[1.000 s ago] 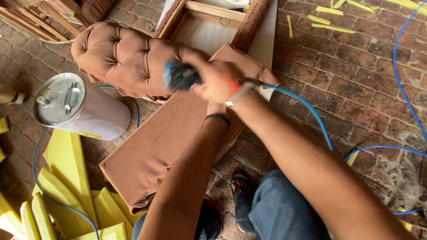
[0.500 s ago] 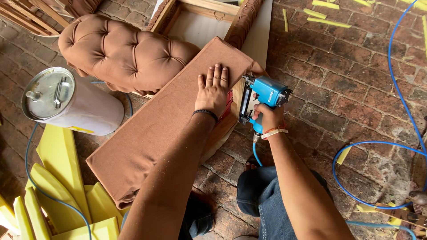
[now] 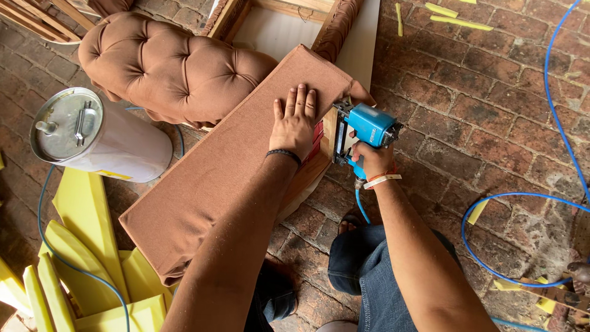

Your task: The person wraps brown fabric around a rectangular cushion and secures it with a pneumatic staple gun. They repeatedly fold the fabric edges and staple them to the underside of the cushion, working around all sides.

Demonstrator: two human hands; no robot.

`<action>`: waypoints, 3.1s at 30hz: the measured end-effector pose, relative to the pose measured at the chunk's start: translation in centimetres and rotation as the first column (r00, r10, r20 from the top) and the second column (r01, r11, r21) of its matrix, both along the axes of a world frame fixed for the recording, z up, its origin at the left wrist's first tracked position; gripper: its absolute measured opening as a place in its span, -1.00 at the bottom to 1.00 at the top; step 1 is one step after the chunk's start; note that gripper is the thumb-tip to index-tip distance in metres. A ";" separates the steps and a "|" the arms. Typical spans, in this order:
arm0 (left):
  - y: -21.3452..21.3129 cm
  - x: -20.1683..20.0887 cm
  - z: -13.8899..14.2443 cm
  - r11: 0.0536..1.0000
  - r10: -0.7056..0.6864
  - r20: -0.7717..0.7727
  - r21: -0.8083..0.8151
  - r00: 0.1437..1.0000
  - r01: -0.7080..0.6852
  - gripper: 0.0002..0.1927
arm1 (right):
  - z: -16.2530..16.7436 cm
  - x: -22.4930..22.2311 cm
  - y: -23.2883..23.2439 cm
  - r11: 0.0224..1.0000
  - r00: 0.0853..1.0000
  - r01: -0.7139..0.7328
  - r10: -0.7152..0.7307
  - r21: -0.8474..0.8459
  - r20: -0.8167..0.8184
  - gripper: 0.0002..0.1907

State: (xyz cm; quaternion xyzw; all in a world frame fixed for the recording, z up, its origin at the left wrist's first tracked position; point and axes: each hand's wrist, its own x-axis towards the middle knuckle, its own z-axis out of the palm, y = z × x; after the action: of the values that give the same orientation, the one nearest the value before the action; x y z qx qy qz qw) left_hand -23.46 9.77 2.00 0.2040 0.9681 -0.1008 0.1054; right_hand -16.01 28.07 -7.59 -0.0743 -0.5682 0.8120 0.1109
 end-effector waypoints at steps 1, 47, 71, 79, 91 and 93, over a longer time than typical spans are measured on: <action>0.0 0.0 0.0 1.000 0.008 -0.006 0.010 1.000 -0.008 -0.23 | 0.0 0.1 0.0 1.000 1.000 -0.011 0.012 -0.006 0.020 -0.67; -21.5 24.3 1.6 0.857 0.508 -0.243 0.245 0.827 -0.454 -0.24 | 10.8 3.2 -8.7 0.272 0.887 0.297 0.277 0.915 -0.370 -0.34; -23.4 23.9 -0.3 0.391 0.612 -0.120 0.905 0.782 -0.168 -0.84 | 6.1 7.7 -24.7 0.304 0.530 0.097 0.790 0.948 -0.307 -0.76; -25.5 21.9 -1.5 0.292 0.596 0.095 0.899 0.797 -0.325 -0.80 | 6.8 6.0 -26.5 0.021 0.533 0.036 0.845 0.999 -0.037 -0.77; -27.2 20.1 -0.2 0.450 0.696 -0.034 0.799 0.718 -0.399 -0.62 | 10.1 5.1 -28.8 -0.454 0.563 -0.186 0.677 0.871 0.473 -0.83; -27.5 18.6 0.0 0.732 0.646 -0.177 0.423 0.743 -0.535 -0.30 | 9.8 5.6 -28.4 -0.403 0.581 -0.177 0.694 0.898 0.426 -0.87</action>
State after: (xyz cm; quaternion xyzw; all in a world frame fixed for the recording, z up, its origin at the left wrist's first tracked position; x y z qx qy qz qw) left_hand -4.90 -17.73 2.02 -0.1221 0.9876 0.0787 -0.0597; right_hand -10.39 -0.32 2.24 0.4264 -0.8926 0.0680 -0.1298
